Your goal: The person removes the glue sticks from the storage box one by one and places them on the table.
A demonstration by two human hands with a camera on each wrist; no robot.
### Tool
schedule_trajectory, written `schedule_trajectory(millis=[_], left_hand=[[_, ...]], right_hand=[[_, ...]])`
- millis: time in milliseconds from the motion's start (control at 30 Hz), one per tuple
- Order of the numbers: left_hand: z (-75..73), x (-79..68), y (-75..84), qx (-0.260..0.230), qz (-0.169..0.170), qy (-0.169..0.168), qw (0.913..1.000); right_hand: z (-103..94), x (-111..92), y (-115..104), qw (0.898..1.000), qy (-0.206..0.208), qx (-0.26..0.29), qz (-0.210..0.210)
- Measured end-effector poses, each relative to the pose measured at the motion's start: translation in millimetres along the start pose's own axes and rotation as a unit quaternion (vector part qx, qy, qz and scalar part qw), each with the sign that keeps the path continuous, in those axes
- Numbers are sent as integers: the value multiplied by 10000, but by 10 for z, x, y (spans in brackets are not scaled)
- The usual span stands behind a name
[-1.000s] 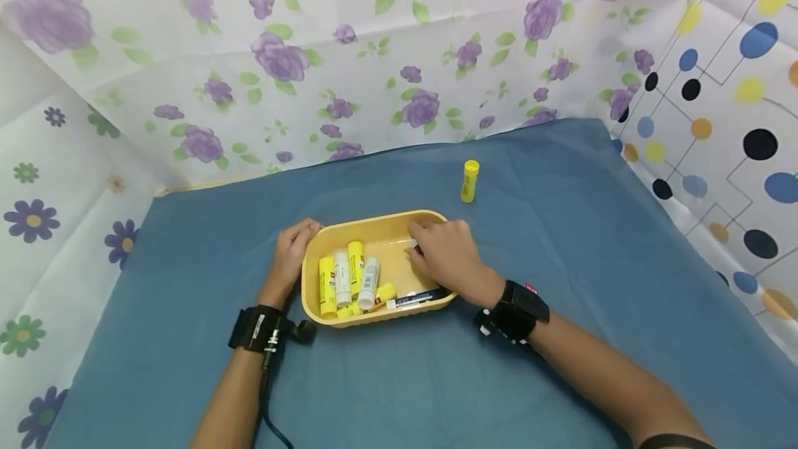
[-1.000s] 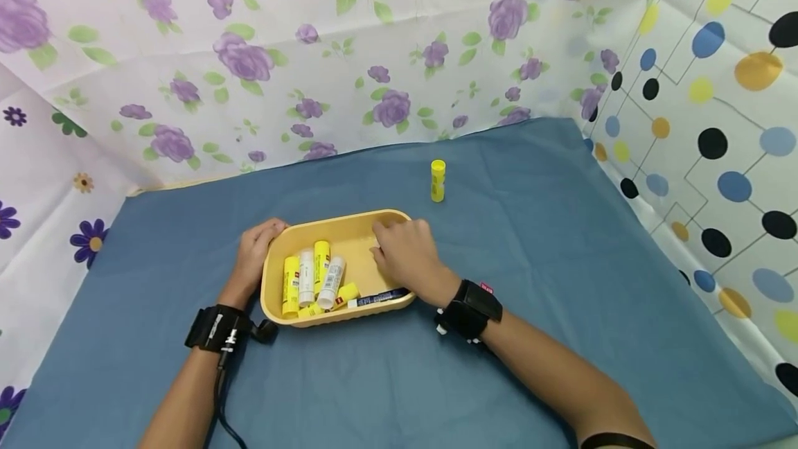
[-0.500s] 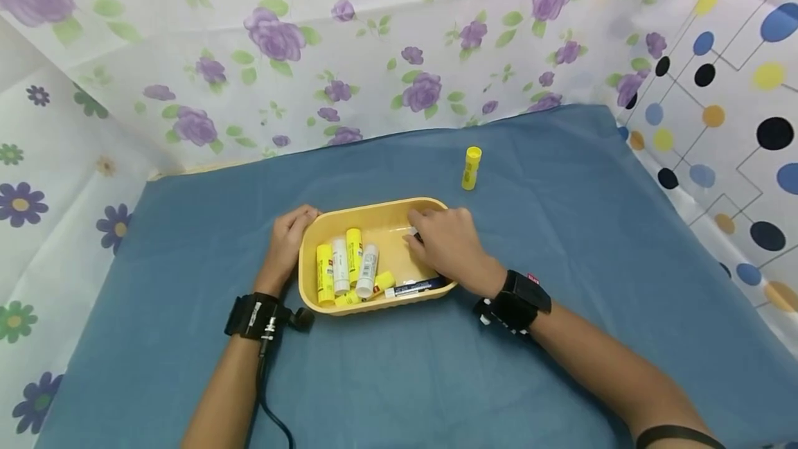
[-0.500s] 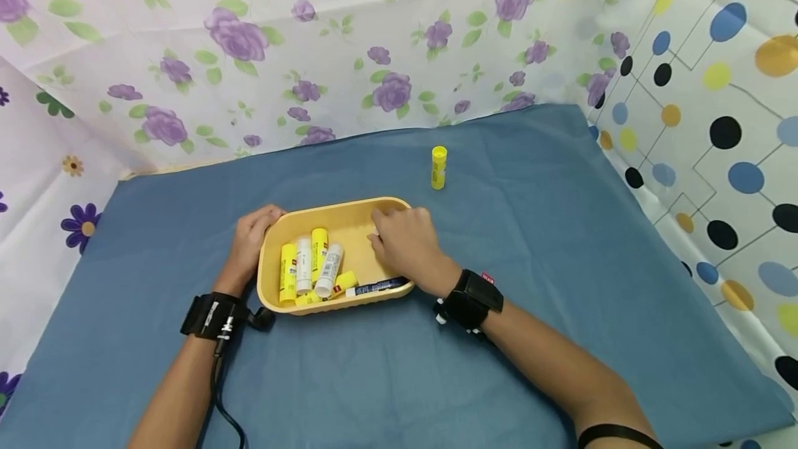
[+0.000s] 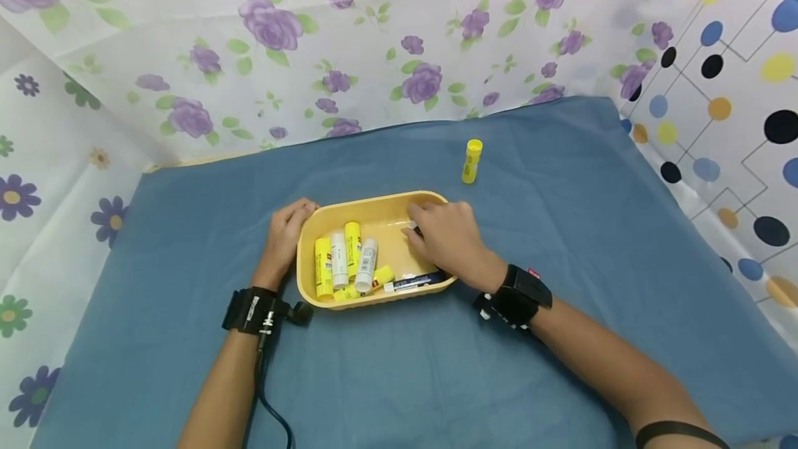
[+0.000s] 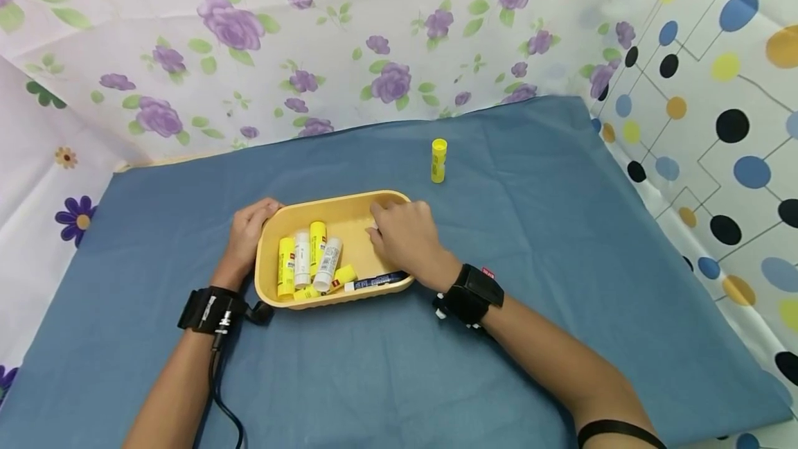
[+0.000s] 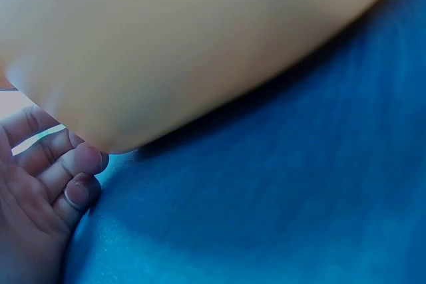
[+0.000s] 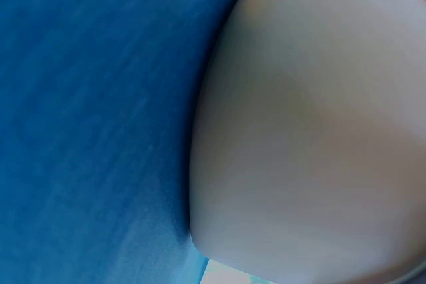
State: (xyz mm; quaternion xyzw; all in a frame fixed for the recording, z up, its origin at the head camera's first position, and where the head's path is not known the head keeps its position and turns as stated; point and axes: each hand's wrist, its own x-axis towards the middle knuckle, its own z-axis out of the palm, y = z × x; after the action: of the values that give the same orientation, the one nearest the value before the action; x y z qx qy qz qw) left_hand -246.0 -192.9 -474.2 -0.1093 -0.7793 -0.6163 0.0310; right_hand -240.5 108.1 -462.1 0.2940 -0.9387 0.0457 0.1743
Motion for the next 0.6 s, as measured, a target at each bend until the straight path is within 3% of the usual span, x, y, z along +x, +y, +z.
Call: schedule_trajectory(millis=[600], left_hand=[[-7, 19, 5, 17, -2, 46, 10000]], right_hand=[[-15, 7, 4, 9999, -115, 67, 36]])
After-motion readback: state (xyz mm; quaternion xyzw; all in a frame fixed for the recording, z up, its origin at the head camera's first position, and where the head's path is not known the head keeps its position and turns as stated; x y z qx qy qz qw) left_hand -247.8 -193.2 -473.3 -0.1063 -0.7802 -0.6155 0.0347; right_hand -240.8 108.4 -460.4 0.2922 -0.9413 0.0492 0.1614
